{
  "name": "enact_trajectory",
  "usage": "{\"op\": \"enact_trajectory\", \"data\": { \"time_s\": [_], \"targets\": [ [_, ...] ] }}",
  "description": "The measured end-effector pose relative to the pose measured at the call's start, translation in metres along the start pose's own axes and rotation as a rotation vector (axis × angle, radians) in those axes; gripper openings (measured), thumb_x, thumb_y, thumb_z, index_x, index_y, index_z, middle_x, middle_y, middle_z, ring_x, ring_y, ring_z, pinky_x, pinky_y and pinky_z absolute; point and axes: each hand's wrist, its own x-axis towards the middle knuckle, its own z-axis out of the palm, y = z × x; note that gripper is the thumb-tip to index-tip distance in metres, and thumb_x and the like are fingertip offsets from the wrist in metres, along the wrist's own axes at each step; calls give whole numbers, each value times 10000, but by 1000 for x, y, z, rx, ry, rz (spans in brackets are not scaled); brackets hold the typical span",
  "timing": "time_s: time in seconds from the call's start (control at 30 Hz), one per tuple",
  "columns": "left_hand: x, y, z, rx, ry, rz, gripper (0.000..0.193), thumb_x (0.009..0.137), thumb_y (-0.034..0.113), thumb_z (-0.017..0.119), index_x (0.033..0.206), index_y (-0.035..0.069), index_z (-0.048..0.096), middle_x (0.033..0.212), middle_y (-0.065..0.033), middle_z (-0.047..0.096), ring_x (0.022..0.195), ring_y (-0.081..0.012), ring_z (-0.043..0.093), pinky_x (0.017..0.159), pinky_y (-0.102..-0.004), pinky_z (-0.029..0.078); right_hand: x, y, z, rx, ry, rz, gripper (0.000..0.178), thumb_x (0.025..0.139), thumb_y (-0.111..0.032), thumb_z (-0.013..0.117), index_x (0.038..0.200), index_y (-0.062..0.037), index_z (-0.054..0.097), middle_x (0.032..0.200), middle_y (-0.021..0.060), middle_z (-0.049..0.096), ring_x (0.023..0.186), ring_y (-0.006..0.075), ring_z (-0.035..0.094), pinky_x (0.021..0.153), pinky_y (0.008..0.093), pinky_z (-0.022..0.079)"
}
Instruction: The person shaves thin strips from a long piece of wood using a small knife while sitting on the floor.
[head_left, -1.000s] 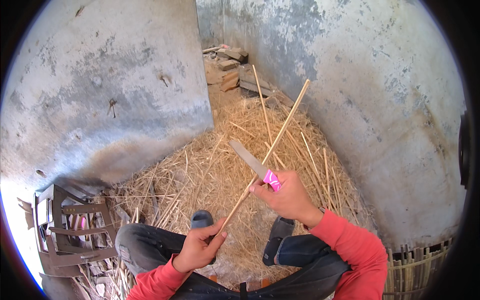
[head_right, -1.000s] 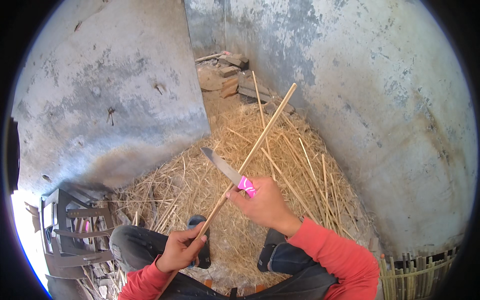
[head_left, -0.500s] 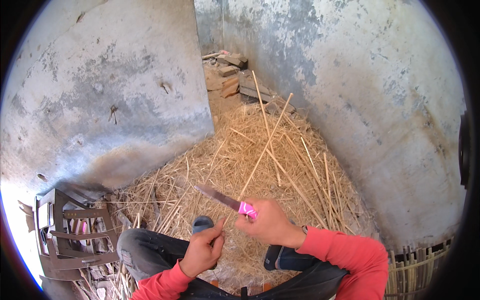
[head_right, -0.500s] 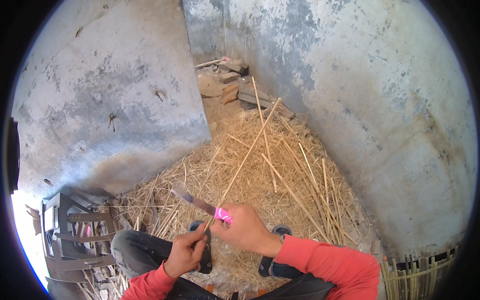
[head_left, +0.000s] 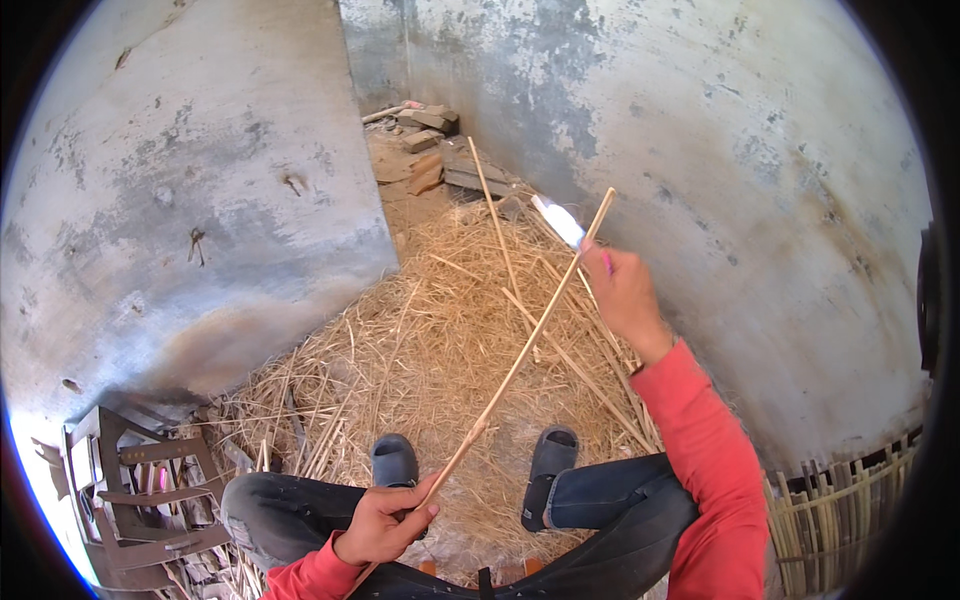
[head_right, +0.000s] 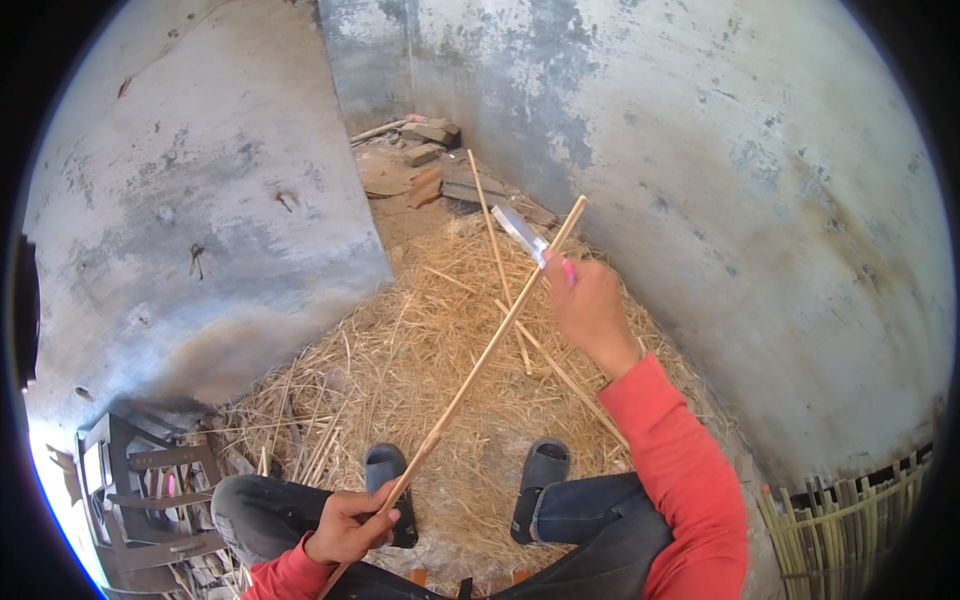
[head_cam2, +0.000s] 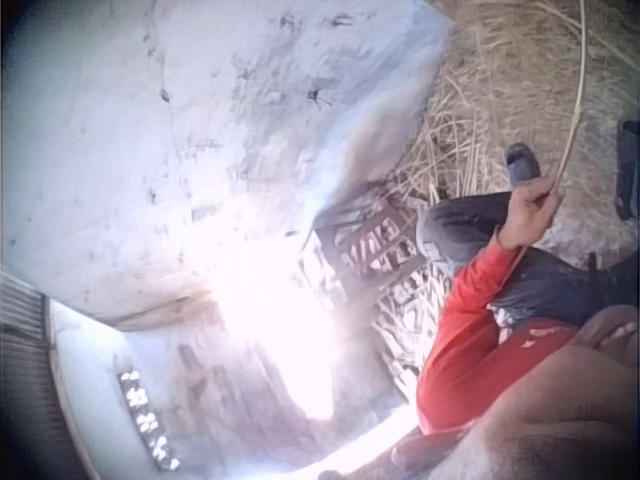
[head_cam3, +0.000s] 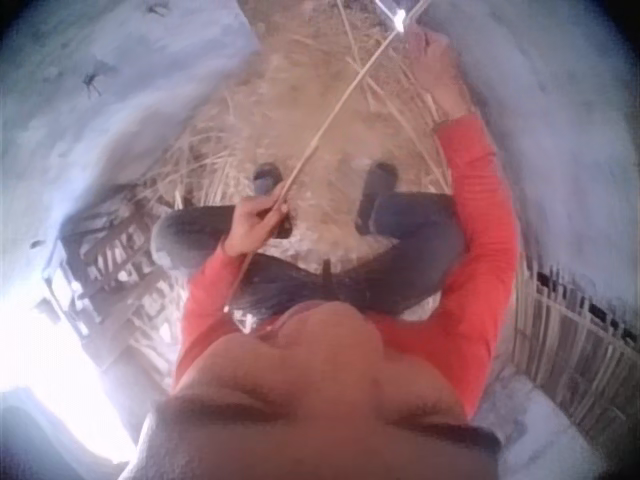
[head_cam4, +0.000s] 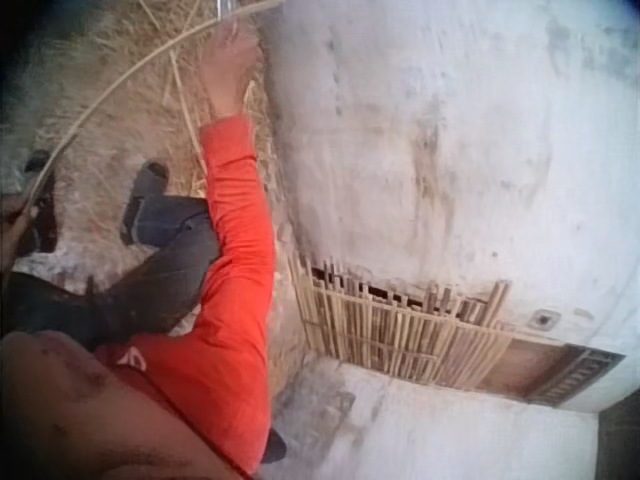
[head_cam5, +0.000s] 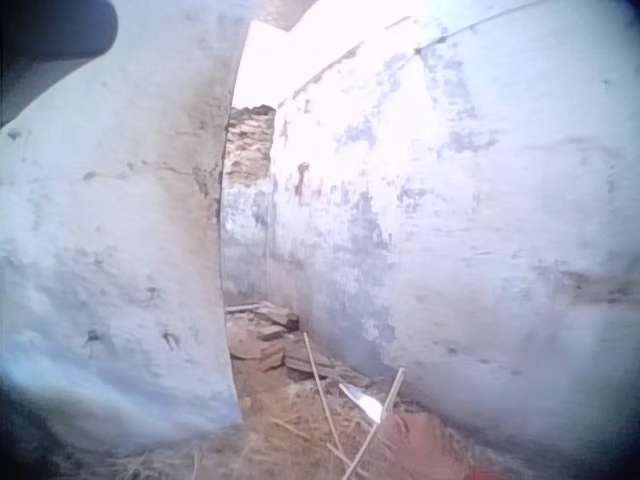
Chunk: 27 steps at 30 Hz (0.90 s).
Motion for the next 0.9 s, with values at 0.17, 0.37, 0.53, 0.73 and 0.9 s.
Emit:
{"op": "enact_trajectory", "data": {
  "time_s": [0.17,0.37,0.53,0.73,0.9],
  "targets": [
    [-3,2,1,23,-20,52,448,968,1,674,1403,-61,584,680,30,559,611,-19,476,553,-221,398,17,19,-19,-51,143,105,635,1058,-453,527,662,41,582,508,163,439,462,260,397,498,450,356],
    [2,8,-1,6,52,64,403,978,-8,653,1377,-44,617,644,40,570,553,-15,504,521,-238,457,-27,-31,14,22,-164,28,614,1054,-444,541,680,41,598,523,161,405,473,263,375,495,443,331],
    [5,19,-2,60,104,3,399,988,-10,643,1386,-19,623,701,64,568,603,3,477,508,-208,376,-56,-68,32,122,-306,-11,550,1052,-414,539,771,35,690,544,235,497,468,376,519,502,466,391],
    [12,20,-1,3,182,6,401,990,-12,642,1390,-24,617,699,64,559,584,9,463,499,-195,356,-89,-96,51,246,-525,-26,544,1056,-411,531,776,34,672,543,234,508,472,390,535,483,458,387],
    [9,25,-5,-323,117,-87,447,995,-33,629,1437,16,589,696,54,541,538,-4,435,464,-208,339,-82,-101,42,349,-570,81,499,1033,-394,605,760,22,643,506,135,489,437,237,475,463,407,365]
  ]
}}
